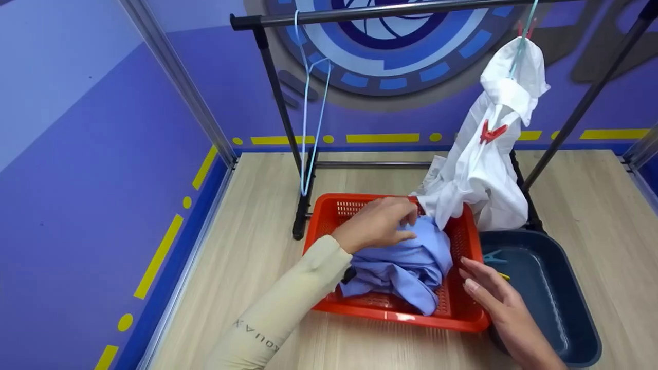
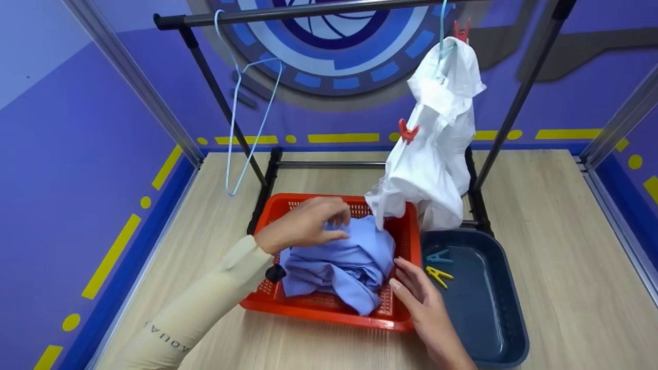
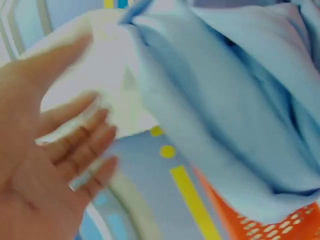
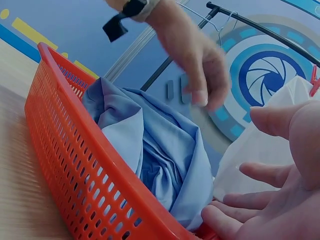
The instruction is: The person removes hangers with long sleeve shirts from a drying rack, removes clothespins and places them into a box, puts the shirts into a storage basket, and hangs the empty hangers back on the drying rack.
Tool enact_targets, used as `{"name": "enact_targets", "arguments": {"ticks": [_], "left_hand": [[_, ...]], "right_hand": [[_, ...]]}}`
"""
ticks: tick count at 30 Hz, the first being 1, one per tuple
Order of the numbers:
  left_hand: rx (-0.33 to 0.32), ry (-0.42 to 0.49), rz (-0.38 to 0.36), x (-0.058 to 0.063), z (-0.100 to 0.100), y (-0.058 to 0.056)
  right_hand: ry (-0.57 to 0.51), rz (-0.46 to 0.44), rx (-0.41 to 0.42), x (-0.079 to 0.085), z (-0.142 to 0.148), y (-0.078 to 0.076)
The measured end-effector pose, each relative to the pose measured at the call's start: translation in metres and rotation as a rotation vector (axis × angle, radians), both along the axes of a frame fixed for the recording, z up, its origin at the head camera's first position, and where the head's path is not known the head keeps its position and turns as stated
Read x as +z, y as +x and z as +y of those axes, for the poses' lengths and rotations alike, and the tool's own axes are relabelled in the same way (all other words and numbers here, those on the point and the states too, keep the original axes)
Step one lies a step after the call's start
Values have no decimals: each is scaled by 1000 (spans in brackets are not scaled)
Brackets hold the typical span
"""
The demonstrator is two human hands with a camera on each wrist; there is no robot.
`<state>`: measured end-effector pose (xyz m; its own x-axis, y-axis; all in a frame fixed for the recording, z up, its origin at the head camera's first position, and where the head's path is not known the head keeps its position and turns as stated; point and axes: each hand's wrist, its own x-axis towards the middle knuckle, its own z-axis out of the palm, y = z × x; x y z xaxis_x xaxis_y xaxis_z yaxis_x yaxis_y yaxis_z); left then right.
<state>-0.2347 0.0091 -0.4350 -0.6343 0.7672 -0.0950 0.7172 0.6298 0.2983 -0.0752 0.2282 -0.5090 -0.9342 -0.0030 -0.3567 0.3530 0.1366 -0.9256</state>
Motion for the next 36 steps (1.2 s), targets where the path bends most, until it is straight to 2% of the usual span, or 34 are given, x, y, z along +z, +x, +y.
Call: {"name": "enact_targets", "arguments": {"ticks": [2,5,7,9,12,17,20,26,30,36], "left_hand": [[-63,-6,62,-3,2,4],[-130,-118,191,-19,2,9],[-142,-217,293,-33,0,10],[-127,-299,336,-46,-4,10],[-86,-384,305,-58,-10,9],[-25,-516,154,-70,-9,18],[9,-622,89,-75,-3,24],[52,-794,143,-83,7,33],[79,-809,135,-90,7,36],[40,-809,100,-93,3,31]], "right_hand": [[-15,13,-6,0,0,0],[-39,31,-12,-1,1,0],[-49,34,-14,-2,1,0],[-54,29,-14,-3,1,0],[-57,23,-14,-4,2,1],[-57,15,-22,-4,3,0],[-53,13,-24,-4,3,-1],[-81,38,-30,-6,3,0],[-91,29,-36,-6,2,0],[-75,12,-42,-7,2,-1]]}}
